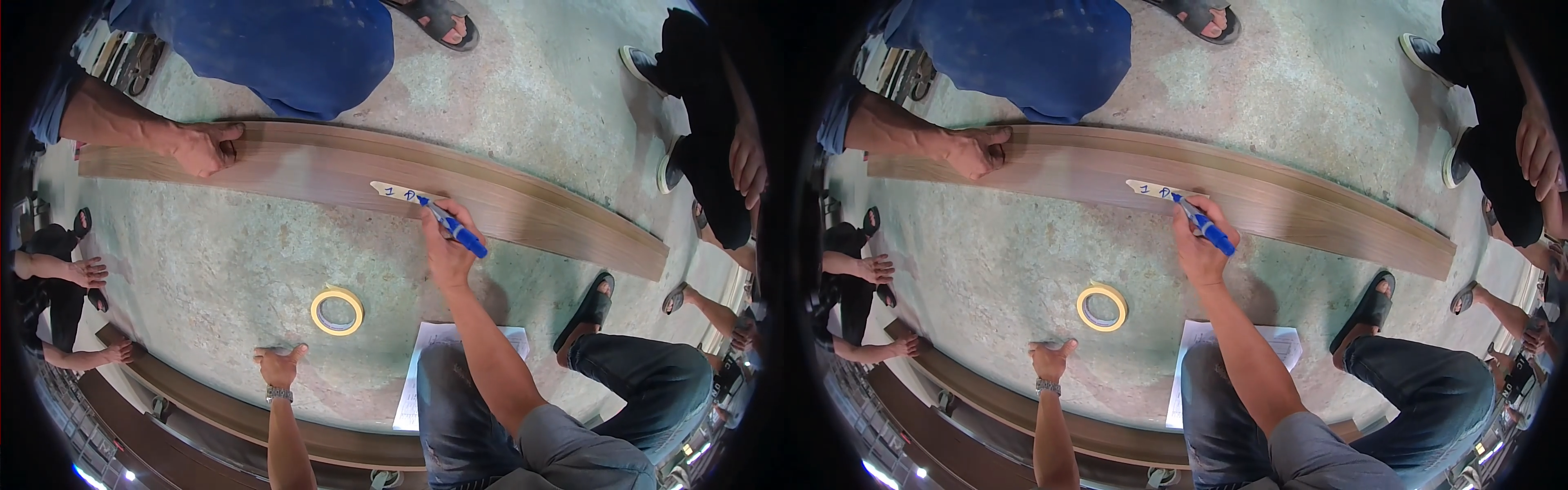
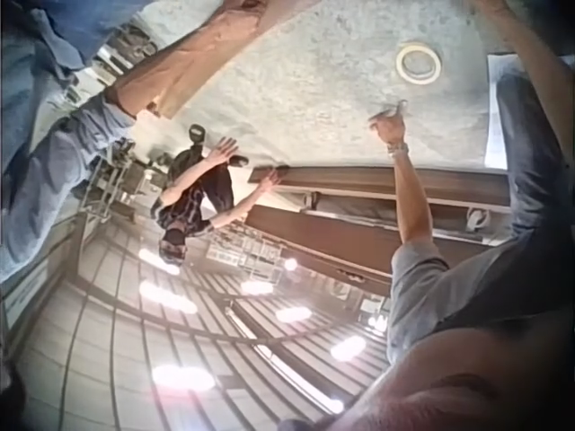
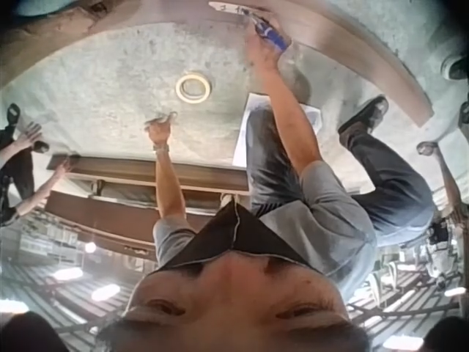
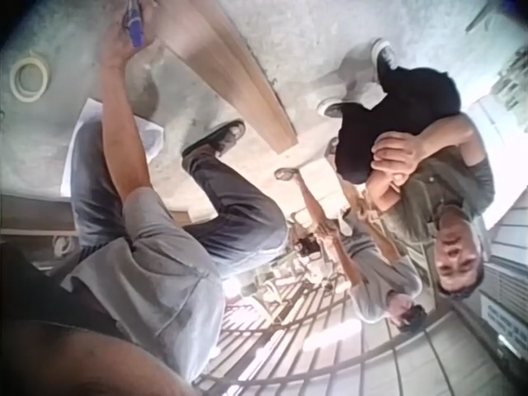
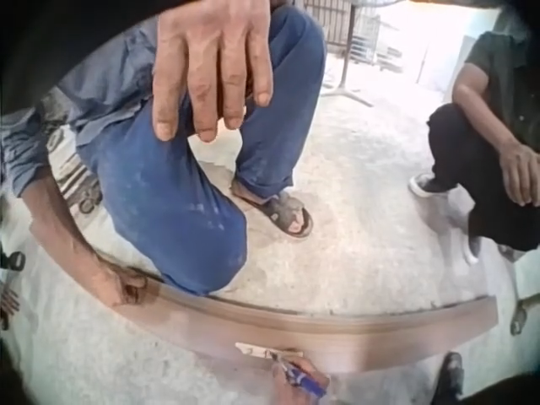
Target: Measuring and marking precise points on a long wooden beam while referring to a technical drawing.
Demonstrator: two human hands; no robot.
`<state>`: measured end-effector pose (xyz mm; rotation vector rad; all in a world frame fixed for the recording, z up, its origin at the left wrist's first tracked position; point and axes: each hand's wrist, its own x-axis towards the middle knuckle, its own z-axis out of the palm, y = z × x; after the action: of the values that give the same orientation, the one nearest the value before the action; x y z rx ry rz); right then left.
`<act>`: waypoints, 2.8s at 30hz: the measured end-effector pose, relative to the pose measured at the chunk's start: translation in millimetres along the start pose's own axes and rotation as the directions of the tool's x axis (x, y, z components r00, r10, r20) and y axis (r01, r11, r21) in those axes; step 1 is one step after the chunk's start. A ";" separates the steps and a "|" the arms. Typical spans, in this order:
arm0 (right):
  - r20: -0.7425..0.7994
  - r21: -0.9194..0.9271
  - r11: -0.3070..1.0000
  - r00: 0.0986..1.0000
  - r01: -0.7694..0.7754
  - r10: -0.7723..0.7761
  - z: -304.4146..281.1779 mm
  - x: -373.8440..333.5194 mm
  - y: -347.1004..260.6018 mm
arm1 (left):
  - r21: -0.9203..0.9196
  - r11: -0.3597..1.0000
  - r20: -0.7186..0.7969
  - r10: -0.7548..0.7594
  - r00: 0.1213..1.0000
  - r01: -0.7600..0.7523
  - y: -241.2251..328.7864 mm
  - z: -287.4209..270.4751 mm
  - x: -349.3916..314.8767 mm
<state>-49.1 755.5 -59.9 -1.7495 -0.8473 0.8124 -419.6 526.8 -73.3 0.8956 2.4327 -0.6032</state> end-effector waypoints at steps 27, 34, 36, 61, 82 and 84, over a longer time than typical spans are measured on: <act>-0.046 0.111 0.991 0.996 -0.072 0.077 -1.2 2.1 22.4 | 0.040 0.999 -0.028 0.026 0.999 -0.025 0.4 -2.1 0.1; -0.053 0.235 0.965 0.990 -0.113 0.129 -0.4 2.3 20.3 | 0.017 1.000 0.000 0.011 1.000 -0.011 1.6 -3.0 -0.3; -0.059 0.217 0.968 0.989 -0.121 0.137 -1.2 1.6 19.1 | 0.051 0.999 -0.028 0.012 1.000 -0.011 3.1 -4.4 -1.4; 0.571 0.071 0.997 0.820 0.005 -0.045 -127.9 -3.2 -73.8 | -0.169 0.855 -0.610 0.300 0.733 -0.491 65.4 -9.3 -43.8; 0.950 0.074 0.991 -0.311 0.115 -0.034 -91.4 -102.8 -125.2 | -0.599 0.546 -0.642 0.110 0.759 -0.586 90.0 -73.0 -398.3; 0.928 0.098 0.982 -0.372 0.163 -0.031 -93.1 -123.6 -117.5 | -0.603 0.575 -0.626 0.091 0.775 -0.554 73.4 -63.0 -410.5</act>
<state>-57.9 638.8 95.1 -0.3698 -2.1478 2.2946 -110.5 416.6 191.6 1.1769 2.4464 0.9344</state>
